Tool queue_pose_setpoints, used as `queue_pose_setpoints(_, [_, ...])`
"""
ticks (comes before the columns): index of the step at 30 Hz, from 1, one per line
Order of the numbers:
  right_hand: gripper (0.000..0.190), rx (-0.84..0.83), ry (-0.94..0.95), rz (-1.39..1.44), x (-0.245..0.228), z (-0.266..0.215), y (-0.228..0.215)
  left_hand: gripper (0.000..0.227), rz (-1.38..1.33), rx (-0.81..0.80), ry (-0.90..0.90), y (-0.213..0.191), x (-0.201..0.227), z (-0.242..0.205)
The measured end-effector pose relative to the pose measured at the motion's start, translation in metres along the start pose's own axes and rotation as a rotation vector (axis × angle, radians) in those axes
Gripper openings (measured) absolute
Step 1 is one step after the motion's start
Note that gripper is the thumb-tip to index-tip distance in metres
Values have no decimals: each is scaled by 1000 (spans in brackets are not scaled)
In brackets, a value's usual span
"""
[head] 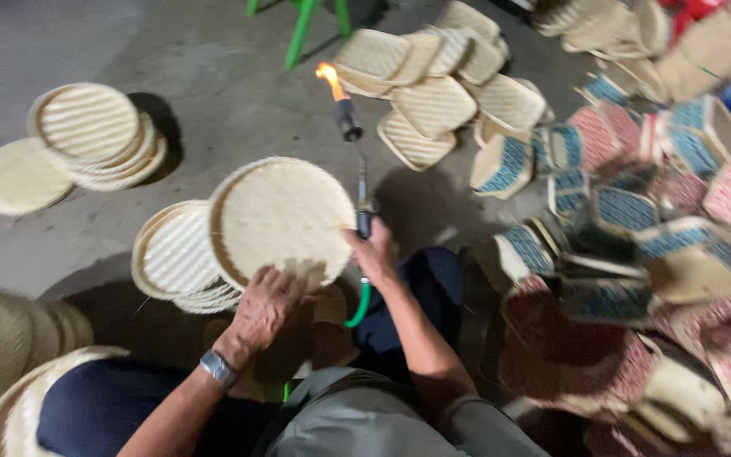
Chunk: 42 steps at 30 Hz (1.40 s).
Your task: The person uses a handheld blowtorch to apply flame to the interior and exterior surfaces of woven baskets. They rotate each basket to cover the surface, then place it back into a stack. The process is repeated for multiple baskets.
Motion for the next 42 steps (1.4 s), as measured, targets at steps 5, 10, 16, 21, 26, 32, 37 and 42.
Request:
queue_pose_setpoints(5, [23,-122,27,-81,-6,2,-20,75,17,452,-511,-5,-79,-30])
queue_pose_setpoints(10, [24,-222,33,-85,-18,-2,-16,37,-1134,628,-206,10,-126,-74])
queue_pose_setpoints(16, [28,-203,26,-69,-46,-5,-4,29,-1255,536,-981,-16,-138,-76])
queue_pose_setpoints(21, [35,-425,67,-312,-68,-31,11,24,-1225,946,-984,-13,-166,-89])
queue_pose_setpoints(26, [37,-530,120,-406,-79,-59,56,28,-1392,1208,-948,26,-169,-79])
queue_pose_setpoints(32, [40,-634,84,-452,-93,-62,73,30,-1296,1233,-793,31,-166,-83])
queue_pose_setpoints(37, [36,-632,38,-424,-115,-57,71,28,-809,1065,-1000,22,-171,-95])
queue_pose_setpoints(42, [34,-603,0,-502,-128,-47,65,20,-233,1022,-845,8,-173,-103])
Point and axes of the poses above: each hand's wrist, its own z-axis towards the middle knuckle, its own y-axis out of the palm, x = y × z, the point moved 2 cm from there along z, towards the middle knuckle, and after that the axes turned 10 degrees about y, right-handed, at the moved point
